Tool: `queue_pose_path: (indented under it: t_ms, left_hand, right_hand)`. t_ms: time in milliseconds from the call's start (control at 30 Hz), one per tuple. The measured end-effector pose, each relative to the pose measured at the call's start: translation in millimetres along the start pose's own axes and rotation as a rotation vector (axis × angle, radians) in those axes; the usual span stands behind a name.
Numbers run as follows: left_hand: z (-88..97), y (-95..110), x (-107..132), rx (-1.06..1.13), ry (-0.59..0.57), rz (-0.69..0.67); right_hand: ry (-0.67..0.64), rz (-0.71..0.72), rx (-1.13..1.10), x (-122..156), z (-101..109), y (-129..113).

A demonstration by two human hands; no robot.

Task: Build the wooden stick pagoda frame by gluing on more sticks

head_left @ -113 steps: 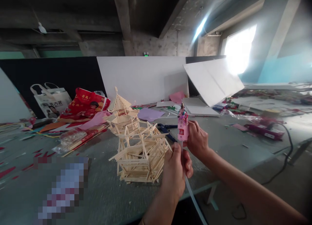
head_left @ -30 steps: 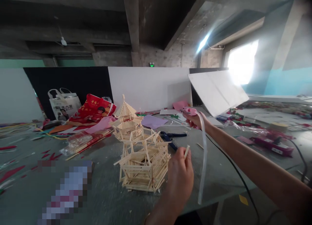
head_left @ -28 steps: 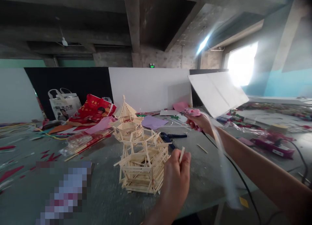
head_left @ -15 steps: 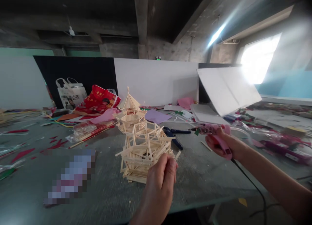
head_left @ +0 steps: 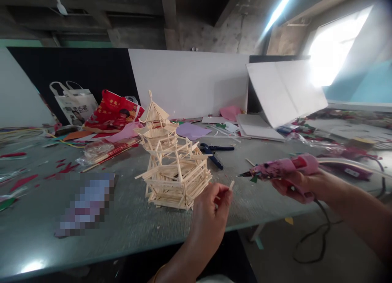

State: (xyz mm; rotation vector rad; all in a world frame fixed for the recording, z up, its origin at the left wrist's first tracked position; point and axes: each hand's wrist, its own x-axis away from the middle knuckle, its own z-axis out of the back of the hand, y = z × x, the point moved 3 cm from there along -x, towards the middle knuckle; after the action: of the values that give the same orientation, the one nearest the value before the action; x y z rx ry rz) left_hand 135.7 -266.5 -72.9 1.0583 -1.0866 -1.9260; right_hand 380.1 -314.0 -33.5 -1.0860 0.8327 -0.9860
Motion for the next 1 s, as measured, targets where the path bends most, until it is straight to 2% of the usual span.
queue_pose_path:
  t_ms: [133,267,433,633,833,1000]
  left_hand:
    - [4.2,-1,6,-0.141,0.071,-0.157]
    - [5.8,-6,9,-0.198,0.102,-0.249]
    - [7.3,-15,10,-0.181,0.111,-0.218]
    - [9.1,-13,11,-0.162,0.125,-0.248]
    - [9.9,-13,10,-0.169,0.14,-0.258]
    - [8.8,-15,10,-0.171,0.131,-0.245]
  right_hand:
    - [0.087,-0.183,0.05,8,-12,-20]
    - [0.085,-0.211,0.087,9,-17,-29]
    - [0.032,-0.198,0.111,7,-20,-29]
    - [0.082,-0.267,0.113,3,-29,-29]
    - [0.047,-0.236,0.16,-2,-31,-34]
    - [0.072,-0.256,0.177,-1,-29,-30]
